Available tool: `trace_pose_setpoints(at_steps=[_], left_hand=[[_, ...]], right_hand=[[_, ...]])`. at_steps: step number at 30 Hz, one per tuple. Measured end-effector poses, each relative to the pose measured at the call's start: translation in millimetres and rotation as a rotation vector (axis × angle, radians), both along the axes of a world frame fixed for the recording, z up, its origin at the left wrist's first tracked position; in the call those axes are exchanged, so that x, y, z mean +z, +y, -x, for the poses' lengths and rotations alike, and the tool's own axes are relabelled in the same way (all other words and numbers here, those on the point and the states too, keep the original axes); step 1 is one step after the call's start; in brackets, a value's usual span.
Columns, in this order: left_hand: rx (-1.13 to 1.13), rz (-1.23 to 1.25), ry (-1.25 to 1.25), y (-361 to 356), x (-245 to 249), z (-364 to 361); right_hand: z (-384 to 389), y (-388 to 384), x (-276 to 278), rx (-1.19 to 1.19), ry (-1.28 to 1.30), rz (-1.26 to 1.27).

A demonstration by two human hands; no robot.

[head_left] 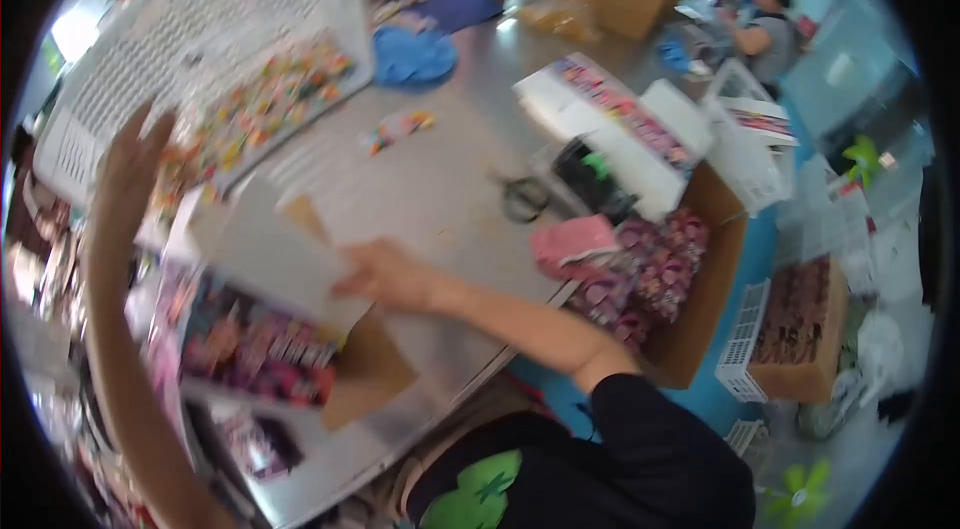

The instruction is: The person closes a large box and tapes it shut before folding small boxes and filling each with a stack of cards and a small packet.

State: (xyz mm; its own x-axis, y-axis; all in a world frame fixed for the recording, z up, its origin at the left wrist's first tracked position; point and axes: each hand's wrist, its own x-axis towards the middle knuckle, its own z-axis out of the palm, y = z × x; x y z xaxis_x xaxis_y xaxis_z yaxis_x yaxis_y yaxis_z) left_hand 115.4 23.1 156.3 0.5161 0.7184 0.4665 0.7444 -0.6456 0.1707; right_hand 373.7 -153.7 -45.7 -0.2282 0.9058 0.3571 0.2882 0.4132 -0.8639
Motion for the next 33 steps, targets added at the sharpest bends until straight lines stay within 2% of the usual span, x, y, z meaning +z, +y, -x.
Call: trace_pose_setpoints(at_steps=[1,2,3,5,6,7,8,9,12,13,15,16,19,21,23,24,25,28,29,30,32,33], left_hand=[[-0.101,-0.025,0.007,-36,1,-22],[0.004,0.101,0.015,-72,6,-45],[0.101,0.245,0.021,-92,2,-66],[0.183,0.114,0.151,-109,-55,-62],[0.236,-0.026,0.191,-126,-81,-63],[0.270,-0.167,0.230,-140,-107,-62],[0.326,-0.183,0.245,-139,-133,-56],[0.375,-0.194,0.257,-138,-155,-48],[0.476,-0.133,0.368,-120,-199,-24],[0.522,-0.112,0.375,-120,-211,-16],[0.568,0.057,0.211,-112,-226,-12],[0.576,0.132,0.123,-110,-234,-11],[0.589,0.173,0.027,-117,-263,-12],[0.583,0.191,-0.028,-115,-272,-10],[0.573,0.289,-0.252,-113,-260,-6],[0.567,0.330,-0.368,-110,-252,-2],[0.575,0.330,-0.373,-110,-244,3],[0.588,0.061,-0.583,-118,-220,20],[0.594,0.056,-0.586,-121,-223,28],[0.596,0.168,-0.663,-124,-232,37],[0.585,0.395,-0.812,-131,-242,51],[0.582,0.395,-0.815,-135,-244,56]], right_hand=[[-10,2,-10,-0.095,-0.322,-0.354],[-9,-2,-1,-0.145,-0.226,0.106],[-10,-5,15,-0.128,-0.190,0.195],[-8,-6,19,-0.110,-0.132,0.237],[-8,-3,18,-0.105,-0.114,0.290],[-7,0,16,-0.127,-0.224,0.285],[-5,2,12,-0.160,-0.338,0.278],[-1,1,7,-0.124,-0.328,0.284],[5,-5,-8,-0.018,-0.205,0.314],[8,-9,-13,-0.013,-0.102,0.393],[12,-9,-20,-0.031,0.106,0.542],[14,-5,-21,-0.009,0.101,0.542],[13,-3,-21,-0.065,-0.393,0.511],[12,2,-14,-0.073,-0.370,0.524],[10,7,5,-0.073,-0.329,0.542],[10,8,22,-0.068,-0.278,0.458],[9,5,44,-0.060,-0.223,0.383],[20,-11,123,-0.177,-0.398,-0.109],[23,-13,140,-0.195,-0.439,-0.262],[23,-12,150,-0.189,-0.439,-0.268],[20,-7,165,0.012,-0.563,-0.194],[20,-5,167,0.108,-0.625,-0.150]])
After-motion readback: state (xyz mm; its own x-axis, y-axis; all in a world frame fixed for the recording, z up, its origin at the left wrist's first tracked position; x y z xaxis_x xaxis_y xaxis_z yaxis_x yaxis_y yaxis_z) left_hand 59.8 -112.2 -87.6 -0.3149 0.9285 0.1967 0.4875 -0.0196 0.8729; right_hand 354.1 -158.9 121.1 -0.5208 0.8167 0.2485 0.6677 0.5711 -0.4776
